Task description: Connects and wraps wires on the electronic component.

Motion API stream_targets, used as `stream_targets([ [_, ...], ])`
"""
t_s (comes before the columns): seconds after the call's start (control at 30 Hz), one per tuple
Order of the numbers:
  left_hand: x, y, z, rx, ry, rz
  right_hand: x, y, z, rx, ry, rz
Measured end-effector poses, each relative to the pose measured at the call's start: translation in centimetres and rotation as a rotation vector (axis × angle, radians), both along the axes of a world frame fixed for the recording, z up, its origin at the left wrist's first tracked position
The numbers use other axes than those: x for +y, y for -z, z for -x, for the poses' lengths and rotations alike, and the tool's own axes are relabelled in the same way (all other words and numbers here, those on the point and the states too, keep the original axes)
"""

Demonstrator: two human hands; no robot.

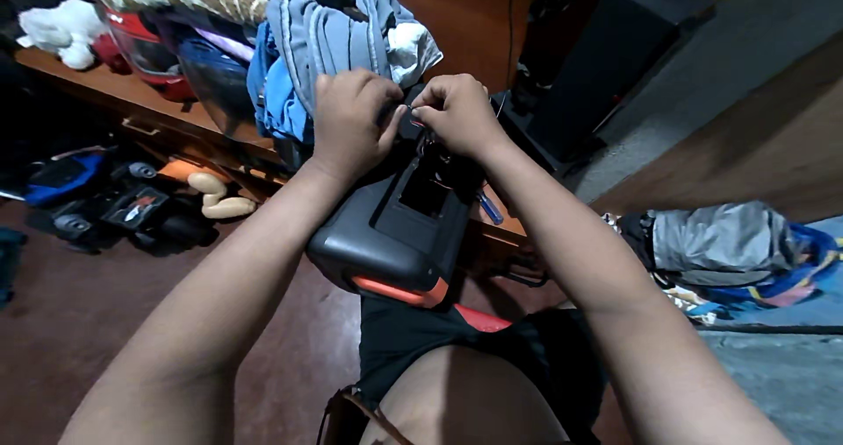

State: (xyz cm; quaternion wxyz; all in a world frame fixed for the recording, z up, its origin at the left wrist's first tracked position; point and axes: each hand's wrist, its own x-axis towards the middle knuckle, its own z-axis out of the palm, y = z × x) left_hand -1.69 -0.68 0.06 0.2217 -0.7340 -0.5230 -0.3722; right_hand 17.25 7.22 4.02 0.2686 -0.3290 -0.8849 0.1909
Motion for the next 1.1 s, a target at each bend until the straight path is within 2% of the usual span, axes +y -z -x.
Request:
stream_targets([
  [0.23,0.1,0.1,-0.1,0.142,-0.008,-0.11,0.0,-0.1,0.1,0.019,-0.022,0.031],
  [0.33,0.3,0.2,-0.2,0.102,0.004,-0.055,-0.6,0.1,0.2,0.003,0.012,-0.044],
  [0.4,0.3,0.1,-0.6,-0.034,0.032,0.132,-1.0,0.9,0.4,-0.019,0.037,-0.215],
  [0.53,0.4,-0.1,-1.3,-0.526,0.107,0.49,-0.8,3.6,1.2,0.05,0.091,-0.759],
  [0.63,0.7,0.1,-1.5,-0.785,0.204,0.584,-0.6,4.3,1.4,0.084,0.096,-0.902],
  [0.7,0.7,0.1,-1.6,-0.836,0.221,0.583,-0.6,4.1,1.3,0.065,0.086,-0.816],
  [0.8,0.6,0.2,-1.1,-0.749,0.193,0.51,-0.6,2.6,0.8,-0.015,0.065,-0.521],
  [0.93,0.4,0.5,0.0,-0.381,0.126,0.33,0.0,0.3,0.1,-0.105,0.001,-0.171],
  [1.1,0.5,0.3,0.4,-0.003,0.114,0.142,0.6,-0.4,-0.2,-0.139,-0.079,-0.069],
])
